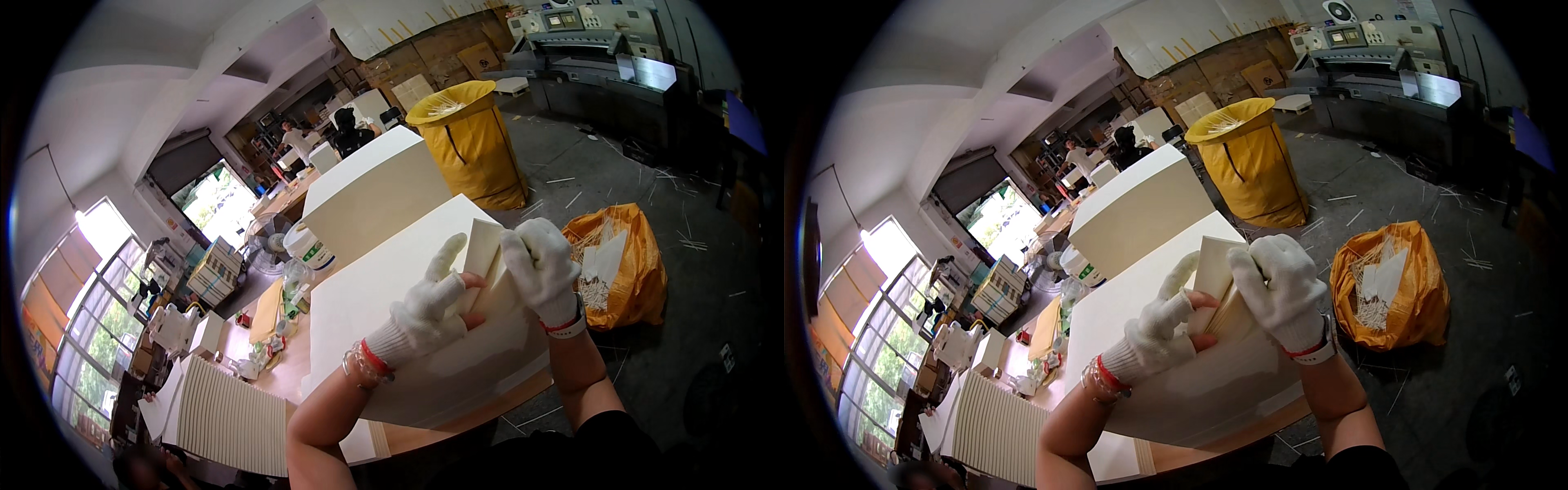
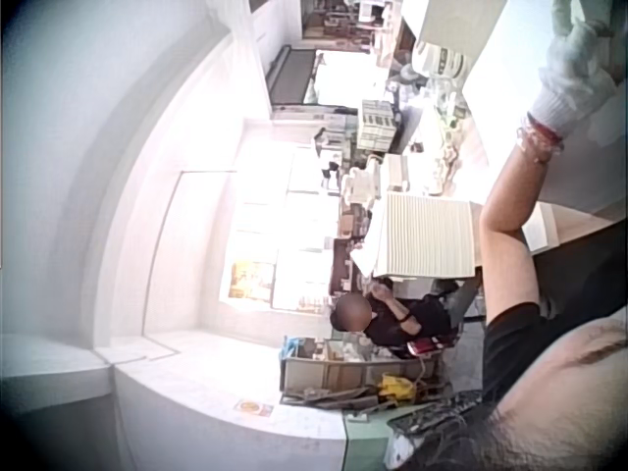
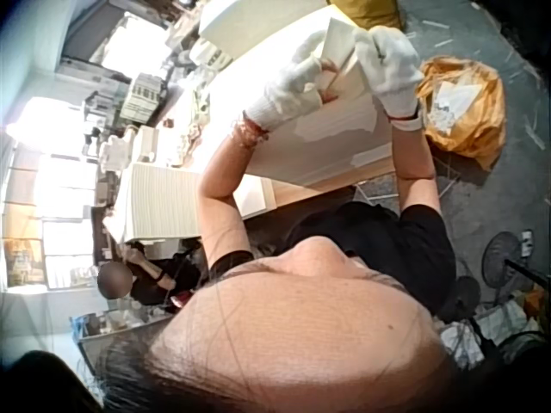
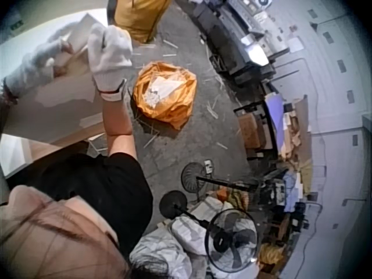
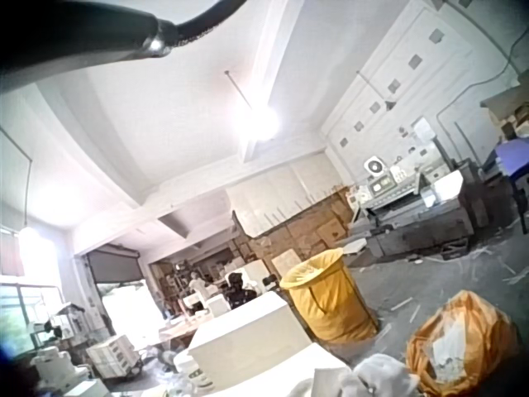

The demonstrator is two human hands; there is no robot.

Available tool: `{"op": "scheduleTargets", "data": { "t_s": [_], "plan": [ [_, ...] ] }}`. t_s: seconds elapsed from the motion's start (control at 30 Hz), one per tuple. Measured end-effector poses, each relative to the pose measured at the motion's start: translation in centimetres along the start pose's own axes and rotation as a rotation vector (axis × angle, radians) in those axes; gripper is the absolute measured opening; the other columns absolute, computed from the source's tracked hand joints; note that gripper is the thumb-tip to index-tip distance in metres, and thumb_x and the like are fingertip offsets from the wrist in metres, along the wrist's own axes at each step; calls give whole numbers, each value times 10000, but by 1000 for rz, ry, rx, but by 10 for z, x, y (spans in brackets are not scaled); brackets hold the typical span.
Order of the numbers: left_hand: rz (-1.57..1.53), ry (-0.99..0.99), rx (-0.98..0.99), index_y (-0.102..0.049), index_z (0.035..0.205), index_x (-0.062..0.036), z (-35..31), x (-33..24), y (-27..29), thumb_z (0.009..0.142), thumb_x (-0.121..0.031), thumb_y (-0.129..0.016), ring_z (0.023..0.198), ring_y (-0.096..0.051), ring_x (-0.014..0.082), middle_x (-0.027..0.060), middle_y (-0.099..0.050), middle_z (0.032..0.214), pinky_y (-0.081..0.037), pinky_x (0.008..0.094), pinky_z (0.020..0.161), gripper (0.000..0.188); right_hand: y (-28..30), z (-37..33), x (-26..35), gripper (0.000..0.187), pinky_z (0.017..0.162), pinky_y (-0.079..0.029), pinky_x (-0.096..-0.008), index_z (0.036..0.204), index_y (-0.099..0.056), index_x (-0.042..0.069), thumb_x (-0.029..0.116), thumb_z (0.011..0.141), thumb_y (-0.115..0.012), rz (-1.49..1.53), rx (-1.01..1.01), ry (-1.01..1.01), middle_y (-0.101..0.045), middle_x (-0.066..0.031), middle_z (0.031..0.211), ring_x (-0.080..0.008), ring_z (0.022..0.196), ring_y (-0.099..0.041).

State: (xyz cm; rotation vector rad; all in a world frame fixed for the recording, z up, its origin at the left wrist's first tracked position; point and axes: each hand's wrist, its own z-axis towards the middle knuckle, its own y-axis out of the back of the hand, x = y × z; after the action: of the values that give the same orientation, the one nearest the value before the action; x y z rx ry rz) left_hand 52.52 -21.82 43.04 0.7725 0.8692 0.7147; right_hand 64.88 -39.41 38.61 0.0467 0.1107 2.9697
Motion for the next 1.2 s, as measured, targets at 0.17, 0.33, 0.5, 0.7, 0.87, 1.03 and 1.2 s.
{"op": "scheduleTargets", "data": {
  "t_s": [0.17,0.33,0.5,0.7,0.87,1.03,1.2],
  "plan": [
    [-27,-16,11,-640,1237,-78,1,-3,5,732,-86,-834,1296,-498,408,260,-360,1501,-464,375,1018,541,1,1,1,323,586,-478,-361,1004,-602,-34,-5,697,-697,141,17,-113,-506,-108,773,-260,685,-559],
    [25,57,167,-628,1238,-74,3,-5,11,759,-51,-794,1246,-546,379,249,-363,1509,-456,366,997,508,1,1,1,273,584,-462,-362,1007,-611,-30,-8,745,-684,107,53,-104,-507,-104,757,-261,674,-547],
    [-2,-44,14,-648,1145,-62,1,-3,4,741,-42,-806,1186,-587,361,265,-370,1498,-476,367,968,435,1,1,1,309,581,-471,-356,1018,-609,-28,-29,716,-676,93,59,-85,-502,-103,761,-259,678,-557],
    [-5,-19,-11,-640,1122,-42,2,-4,3,726,-13,-777,1230,-554,407,285,-359,1492,-492,365,973,420,0,-3,-2,348,574,-479,-357,1039,-615,-21,-39,702,-697,58,9,-41,-505,-106,780,-259,686,-560],
    [102,-42,123,-633,1179,-42,7,-14,10,761,99,-663,1189,-586,354,237,-383,1501,-476,369,947,442,-2,-1,1,379,570,-478,-357,1018,-612,-27,-28,653,-714,90,-8,-61,-516,-108,789,-263,689,-562],
    [-12,-31,45,-643,1159,-77,4,-6,4,730,37,-770,1211,-570,355,220,-413,1481,-473,368,965,462,-1,-2,-1,335,562,-477,-362,991,-607,-41,-43,672,-708,30,24,-35,-528,-114,799,-264,689,-562],
    [43,-40,-12,-652,1096,-33,5,-6,2,690,-31,-840,1149,-602,393,261,-421,1447,-518,365,917,447,-5,-7,-2,318,566,-476,-358,985,-607,-44,-37,684,-709,-27,-44,2,-524,-118,796,-262,688,-561]
  ]
}}
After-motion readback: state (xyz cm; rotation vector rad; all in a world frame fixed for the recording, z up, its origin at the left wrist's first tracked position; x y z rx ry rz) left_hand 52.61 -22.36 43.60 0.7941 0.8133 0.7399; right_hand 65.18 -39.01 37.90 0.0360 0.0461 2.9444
